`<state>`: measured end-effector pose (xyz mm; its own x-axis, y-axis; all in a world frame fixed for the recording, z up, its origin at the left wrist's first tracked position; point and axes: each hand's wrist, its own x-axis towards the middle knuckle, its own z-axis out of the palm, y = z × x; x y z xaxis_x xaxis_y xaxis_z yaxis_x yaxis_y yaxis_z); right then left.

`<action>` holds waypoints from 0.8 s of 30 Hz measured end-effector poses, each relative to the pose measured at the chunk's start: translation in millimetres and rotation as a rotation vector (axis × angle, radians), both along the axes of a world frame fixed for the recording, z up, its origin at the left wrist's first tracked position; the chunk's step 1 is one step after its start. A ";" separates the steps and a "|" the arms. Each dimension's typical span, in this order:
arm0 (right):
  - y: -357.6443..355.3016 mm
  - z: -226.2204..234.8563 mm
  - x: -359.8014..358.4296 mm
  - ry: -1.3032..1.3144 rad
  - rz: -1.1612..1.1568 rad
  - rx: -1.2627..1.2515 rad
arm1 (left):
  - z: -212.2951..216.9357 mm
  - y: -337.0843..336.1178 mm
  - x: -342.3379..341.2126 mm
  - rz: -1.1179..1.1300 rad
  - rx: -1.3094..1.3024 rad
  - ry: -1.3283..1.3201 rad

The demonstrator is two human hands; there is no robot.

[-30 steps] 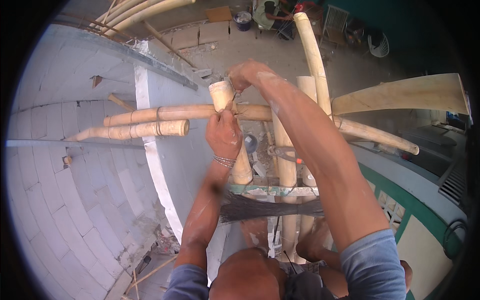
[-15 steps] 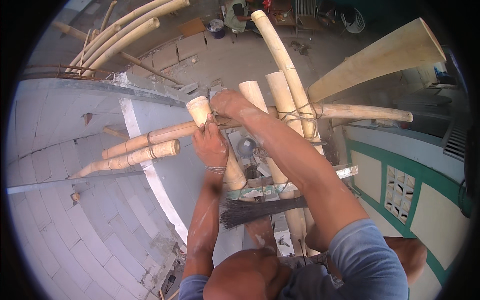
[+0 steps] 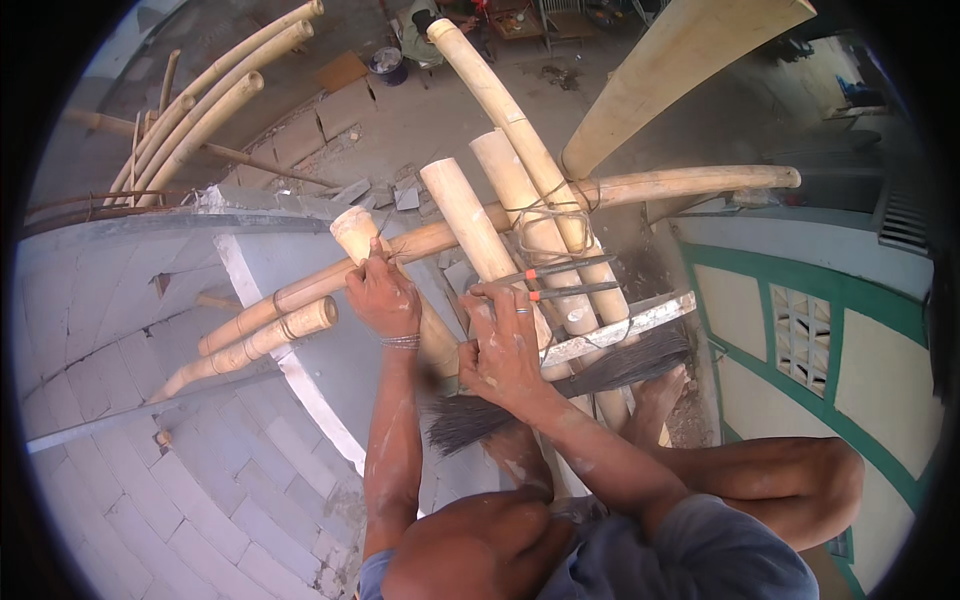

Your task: The person uses wire and pliers to secure horizontal bamboo poles to a vertical support structure. They thread thin wire around the joints, tighten it using pliers, and cut the excess wire while sitting on the frame.

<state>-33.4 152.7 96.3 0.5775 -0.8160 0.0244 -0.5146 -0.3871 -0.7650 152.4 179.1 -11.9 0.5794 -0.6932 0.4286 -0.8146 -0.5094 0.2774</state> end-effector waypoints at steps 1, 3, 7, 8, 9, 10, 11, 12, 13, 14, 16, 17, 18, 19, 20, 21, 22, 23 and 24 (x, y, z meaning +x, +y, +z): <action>-7.6 -4.1 -8.4 0.111 -0.010 -0.076 | 1.0 0.0 -0.3 -0.006 -0.014 -0.008; -24.1 -10.6 -24.4 0.294 0.042 -0.147 | -0.3 -0.3 -1.2 -0.006 -0.032 -0.022; -43.7 -10.5 -41.3 0.481 0.203 -0.202 | -1.9 -1.3 1.4 -0.012 -0.066 -0.042; -42.6 -20.5 -44.4 0.484 0.207 -0.269 | -1.2 -0.9 1.7 -0.020 -0.077 -0.045; -43.1 -25.2 -47.2 0.490 0.208 -0.336 | 0.2 -2.1 0.3 -0.015 -0.066 -0.042; -44.5 -28.8 -50.3 0.488 0.228 -0.341 | 1.6 -3.0 -1.0 -0.011 -0.055 -0.038; -46.8 -31.8 -53.2 0.486 0.250 -0.344 | 2.6 -4.6 -2.8 -0.006 -0.044 -0.035; -49.1 -32.5 -54.1 0.477 0.276 -0.347 | 1.7 -4.1 -2.0 -0.006 -0.051 -0.042; -51.3 -31.5 -56.8 0.486 0.291 -0.364 | 0.5 -4.1 -1.5 -0.007 -0.059 -0.049; -53.7 -29.4 -59.9 0.496 0.307 -0.381 | -1.1 -4.6 -1.8 -0.007 -0.066 -0.056; -57.1 -25.5 -63.4 0.468 0.314 -0.409 | 1.0 -2.5 -1.0 -0.004 -0.045 -0.070; -59.6 -23.5 -65.5 0.436 0.301 -0.424 | 1.6 -2.0 -1.1 -0.002 -0.034 -0.077; -62.2 -21.3 -66.6 0.403 0.288 -0.438 | 3.9 -2.4 -1.6 -0.003 -0.042 -0.065; -65.2 -18.4 -66.9 0.398 0.250 -0.433 | 6.3 -2.8 -2.3 -0.002 -0.051 -0.054; -68.5 -15.3 -66.6 0.392 0.213 -0.428 | 8.2 -3.0 -2.9 -0.001 -0.059 -0.043; -71.8 -12.4 -66.7 0.388 0.173 -0.422 | 9.6 -3.3 -4.0 0.003 -0.053 -0.042; -75.7 -10.9 -65.7 0.393 0.111 -0.378 | 10.8 -3.4 -4.9 0.009 -0.047 -0.041; -80.3 -10.2 -64.1 0.397 0.051 -0.335 | 11.3 -3.2 -5.6 0.015 -0.041 -0.040; -83.4 -10.3 -62.3 0.398 -0.013 -0.289 | 10.9 -2.9 -5.2 0.018 -0.043 -0.028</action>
